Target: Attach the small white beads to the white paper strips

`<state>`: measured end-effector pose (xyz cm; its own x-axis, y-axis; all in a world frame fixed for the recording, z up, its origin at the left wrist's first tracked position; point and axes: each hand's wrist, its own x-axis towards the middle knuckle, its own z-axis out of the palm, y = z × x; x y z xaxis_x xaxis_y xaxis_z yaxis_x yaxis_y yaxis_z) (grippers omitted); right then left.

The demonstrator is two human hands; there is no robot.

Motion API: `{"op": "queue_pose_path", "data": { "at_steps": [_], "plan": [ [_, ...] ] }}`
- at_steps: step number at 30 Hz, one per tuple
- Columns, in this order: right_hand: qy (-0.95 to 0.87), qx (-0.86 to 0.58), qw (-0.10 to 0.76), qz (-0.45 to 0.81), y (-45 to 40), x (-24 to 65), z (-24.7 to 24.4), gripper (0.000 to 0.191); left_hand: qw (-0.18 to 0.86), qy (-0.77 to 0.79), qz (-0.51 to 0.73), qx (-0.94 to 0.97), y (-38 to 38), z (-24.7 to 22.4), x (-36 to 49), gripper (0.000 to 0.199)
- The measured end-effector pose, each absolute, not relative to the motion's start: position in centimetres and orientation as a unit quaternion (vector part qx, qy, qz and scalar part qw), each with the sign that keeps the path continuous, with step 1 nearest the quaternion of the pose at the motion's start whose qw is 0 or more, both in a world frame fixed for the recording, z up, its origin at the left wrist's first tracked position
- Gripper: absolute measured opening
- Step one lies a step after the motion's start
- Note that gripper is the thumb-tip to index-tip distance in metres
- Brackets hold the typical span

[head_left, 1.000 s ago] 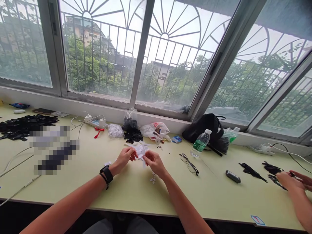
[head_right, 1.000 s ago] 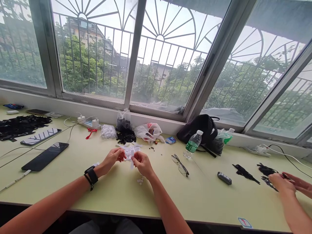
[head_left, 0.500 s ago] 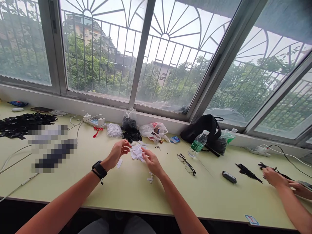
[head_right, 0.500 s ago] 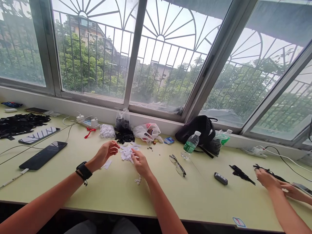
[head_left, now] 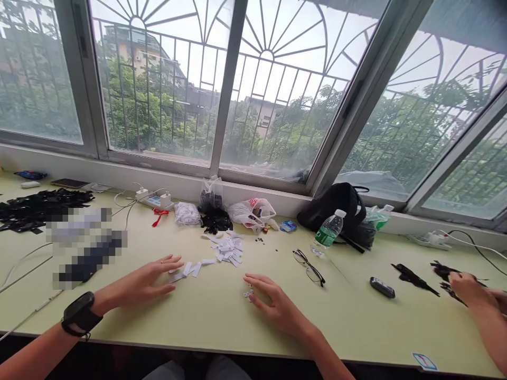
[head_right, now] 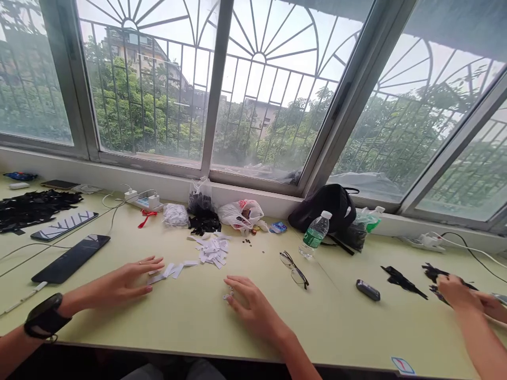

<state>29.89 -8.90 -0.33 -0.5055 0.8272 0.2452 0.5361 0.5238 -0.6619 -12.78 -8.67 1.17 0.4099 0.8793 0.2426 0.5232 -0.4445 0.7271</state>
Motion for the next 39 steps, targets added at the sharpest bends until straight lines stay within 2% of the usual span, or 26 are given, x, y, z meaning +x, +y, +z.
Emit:
{"op": "queue_pose_path", "data": {
  "at_steps": [3,6,10,18,26,33,39],
  "plan": [
    [-0.836,-0.412,0.259,0.253,-10.5,30.4,-1.1,0.041,0.26,0.455,0.321,0.789,-9.5,-0.7,-12.6,0.036],
    [-0.827,-0.414,0.288,0.249,-10.4,30.2,-1.6,0.034,0.231,0.458,0.335,0.79,-9.1,-1.3,-12.1,0.025],
    [-0.818,-0.41,0.326,0.239,-9.2,29.9,-2.1,0.029,0.207,0.454,0.347,0.794,-8.6,-0.9,-12.0,0.027],
    [-0.823,-0.398,0.34,0.22,-8.9,29.9,-2.1,0.025,0.178,0.501,0.36,0.767,-9.0,-0.5,-13.3,0.024],
    [-0.829,-0.394,0.35,0.185,-9.1,29.6,-2.1,0.023,0.261,0.509,0.442,0.691,-8.6,0.8,-13.3,0.033],
    [-0.789,-0.427,0.428,0.111,-9.1,29.4,-1.7,0.02,0.398,0.499,0.47,0.609,-7.3,2.1,-11.3,0.034],
    [-0.755,-0.444,0.455,0.162,-9.1,29.3,-1.2,0.022,0.512,0.444,0.464,0.57,-6.5,1.4,-9.7,0.043]
  ]
}}
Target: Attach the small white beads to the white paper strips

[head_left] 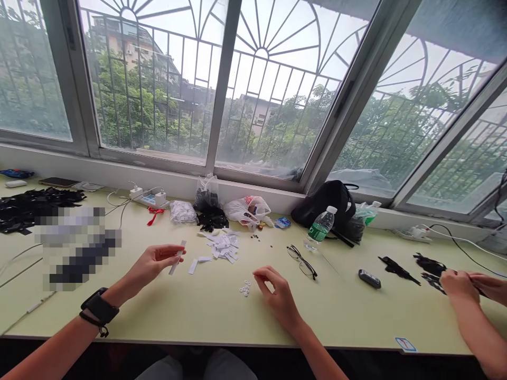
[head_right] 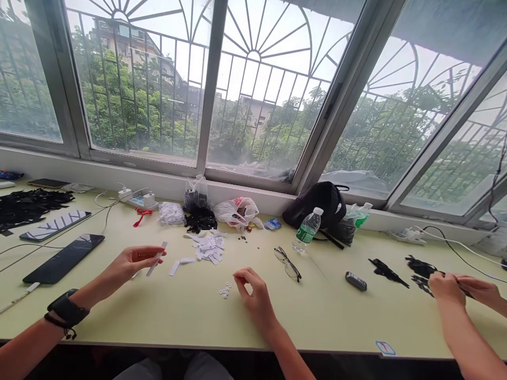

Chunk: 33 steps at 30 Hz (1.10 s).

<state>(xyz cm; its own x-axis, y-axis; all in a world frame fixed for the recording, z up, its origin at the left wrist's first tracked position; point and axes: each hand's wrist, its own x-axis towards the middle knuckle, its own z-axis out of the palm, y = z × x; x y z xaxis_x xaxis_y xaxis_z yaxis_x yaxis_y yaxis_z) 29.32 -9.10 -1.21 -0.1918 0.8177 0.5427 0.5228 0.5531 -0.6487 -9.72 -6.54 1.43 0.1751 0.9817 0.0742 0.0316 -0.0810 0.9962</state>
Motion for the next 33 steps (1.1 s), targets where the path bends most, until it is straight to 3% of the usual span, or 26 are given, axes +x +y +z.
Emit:
{"op": "queue_pose_path", "data": {
  "at_steps": [13,21,28,33],
  "plan": [
    [-0.714,-0.405,0.506,0.265,-6.5,26.5,0.3,0.017,0.59,0.343,0.455,0.572,-5.0,3.3,-3.1,0.054],
    [-0.624,-0.356,0.569,0.4,-1.7,22.5,1.1,0.03,0.661,0.31,0.481,0.486,-2.5,3.0,0.3,0.047],
    [-0.637,-0.336,0.538,0.438,-2.4,20.9,-0.4,0.023,0.622,0.317,0.498,0.514,-2.5,1.0,0.4,0.06],
    [-0.659,-0.343,0.531,0.407,-2.9,20.6,-0.2,0.019,0.592,0.313,0.509,0.541,-2.9,1.3,0.6,0.056]
  ]
}}
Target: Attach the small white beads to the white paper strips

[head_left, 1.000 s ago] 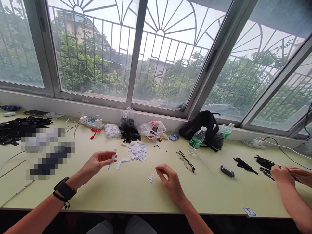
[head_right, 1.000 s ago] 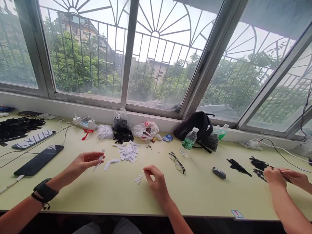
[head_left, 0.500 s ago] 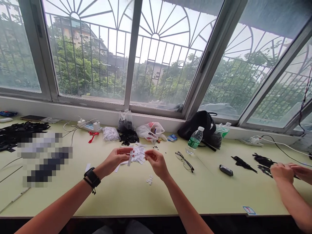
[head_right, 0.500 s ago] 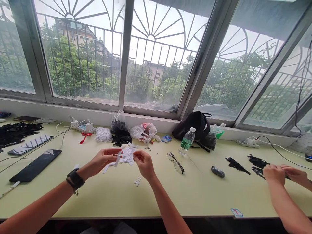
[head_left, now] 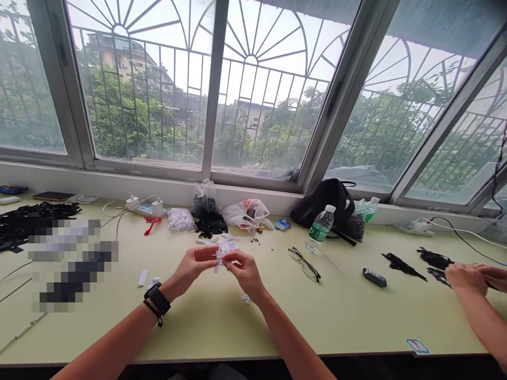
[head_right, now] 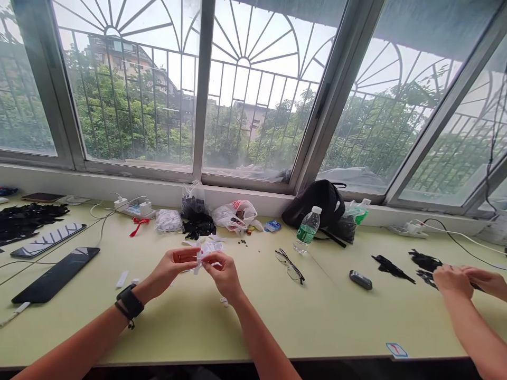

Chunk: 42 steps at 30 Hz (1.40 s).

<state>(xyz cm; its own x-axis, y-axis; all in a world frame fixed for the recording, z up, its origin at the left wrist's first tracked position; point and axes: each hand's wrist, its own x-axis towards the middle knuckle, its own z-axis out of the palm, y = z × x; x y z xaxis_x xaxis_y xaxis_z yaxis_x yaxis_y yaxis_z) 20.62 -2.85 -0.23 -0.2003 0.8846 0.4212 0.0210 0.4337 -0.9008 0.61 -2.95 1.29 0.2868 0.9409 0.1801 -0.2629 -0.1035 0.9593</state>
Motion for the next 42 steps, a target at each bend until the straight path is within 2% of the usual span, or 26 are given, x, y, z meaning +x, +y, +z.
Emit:
{"op": "queue_pose_path", "data": {
  "at_steps": [14,24,36,38,42],
  "plan": [
    [-0.683,-0.368,0.516,0.363,-3.3,20.6,-0.5,0.018,0.608,0.288,0.514,0.533,-3.6,0.7,1.3,0.051],
    [-0.623,-0.336,0.507,0.492,-3.2,20.3,-0.9,0.042,0.573,0.281,0.527,0.562,-4.0,0.5,1.8,0.049],
    [-0.625,-0.311,0.504,0.508,-3.5,20.1,-0.8,0.039,0.543,0.308,0.544,0.561,-3.6,0.2,1.6,0.035],
    [-0.629,-0.313,0.5,0.506,-3.5,20.0,-0.9,0.04,0.539,0.318,0.542,0.561,-3.5,0.1,1.5,0.039],
    [-0.628,-0.31,0.501,0.508,-3.4,20.1,-1.1,0.043,0.539,0.337,0.535,0.557,-3.4,-0.2,1.5,0.06]
  ]
}}
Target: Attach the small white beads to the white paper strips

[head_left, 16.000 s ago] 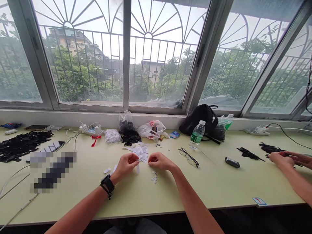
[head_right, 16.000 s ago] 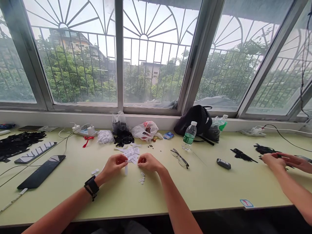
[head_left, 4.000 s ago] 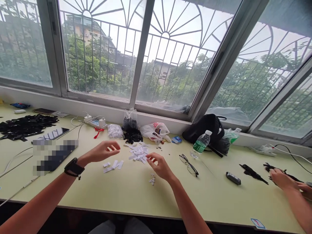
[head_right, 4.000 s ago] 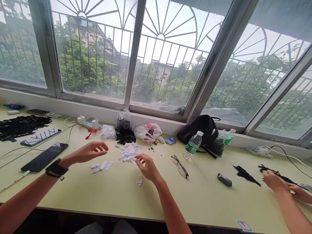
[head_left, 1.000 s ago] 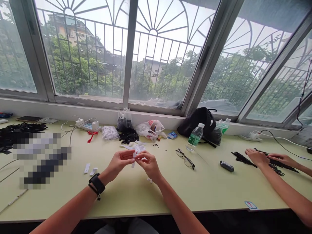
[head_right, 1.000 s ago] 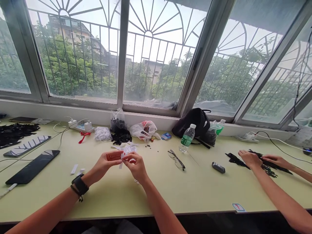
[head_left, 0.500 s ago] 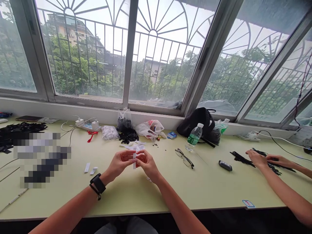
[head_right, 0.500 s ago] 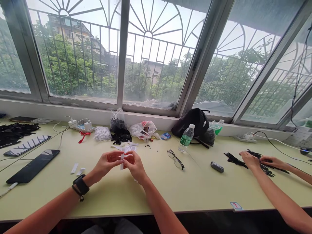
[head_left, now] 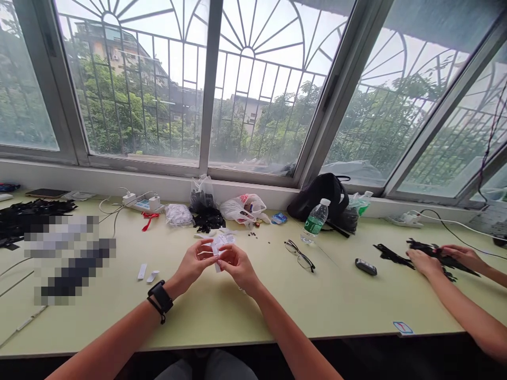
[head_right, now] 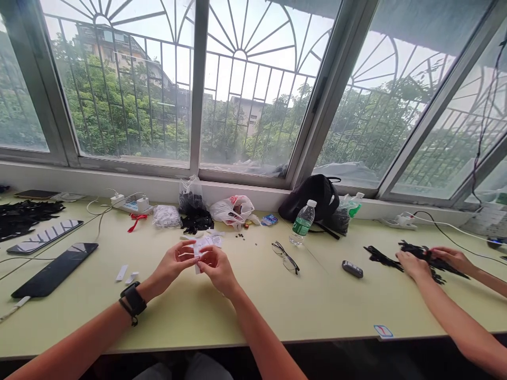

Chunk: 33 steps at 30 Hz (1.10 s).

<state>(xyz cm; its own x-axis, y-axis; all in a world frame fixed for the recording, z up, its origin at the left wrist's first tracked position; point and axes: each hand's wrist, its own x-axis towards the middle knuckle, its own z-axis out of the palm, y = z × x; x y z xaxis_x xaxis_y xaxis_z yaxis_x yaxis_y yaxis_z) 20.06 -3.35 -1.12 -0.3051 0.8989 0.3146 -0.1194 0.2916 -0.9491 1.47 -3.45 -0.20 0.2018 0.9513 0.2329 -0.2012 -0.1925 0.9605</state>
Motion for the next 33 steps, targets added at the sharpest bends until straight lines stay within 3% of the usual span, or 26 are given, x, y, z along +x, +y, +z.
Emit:
{"op": "queue_pose_path", "data": {
  "at_steps": [10,33],
  "plan": [
    [-0.637,-0.307,0.501,0.499,-3.15,20.05,-1.43,0.032,0.528,0.352,0.522,0.57,-3.3,-0.58,1.52,0.057],
    [-0.654,-0.311,0.49,0.485,-3.34,20.34,-1.18,0.03,0.535,0.321,0.491,0.607,-3.15,-1.04,1.69,0.044]
  ]
}}
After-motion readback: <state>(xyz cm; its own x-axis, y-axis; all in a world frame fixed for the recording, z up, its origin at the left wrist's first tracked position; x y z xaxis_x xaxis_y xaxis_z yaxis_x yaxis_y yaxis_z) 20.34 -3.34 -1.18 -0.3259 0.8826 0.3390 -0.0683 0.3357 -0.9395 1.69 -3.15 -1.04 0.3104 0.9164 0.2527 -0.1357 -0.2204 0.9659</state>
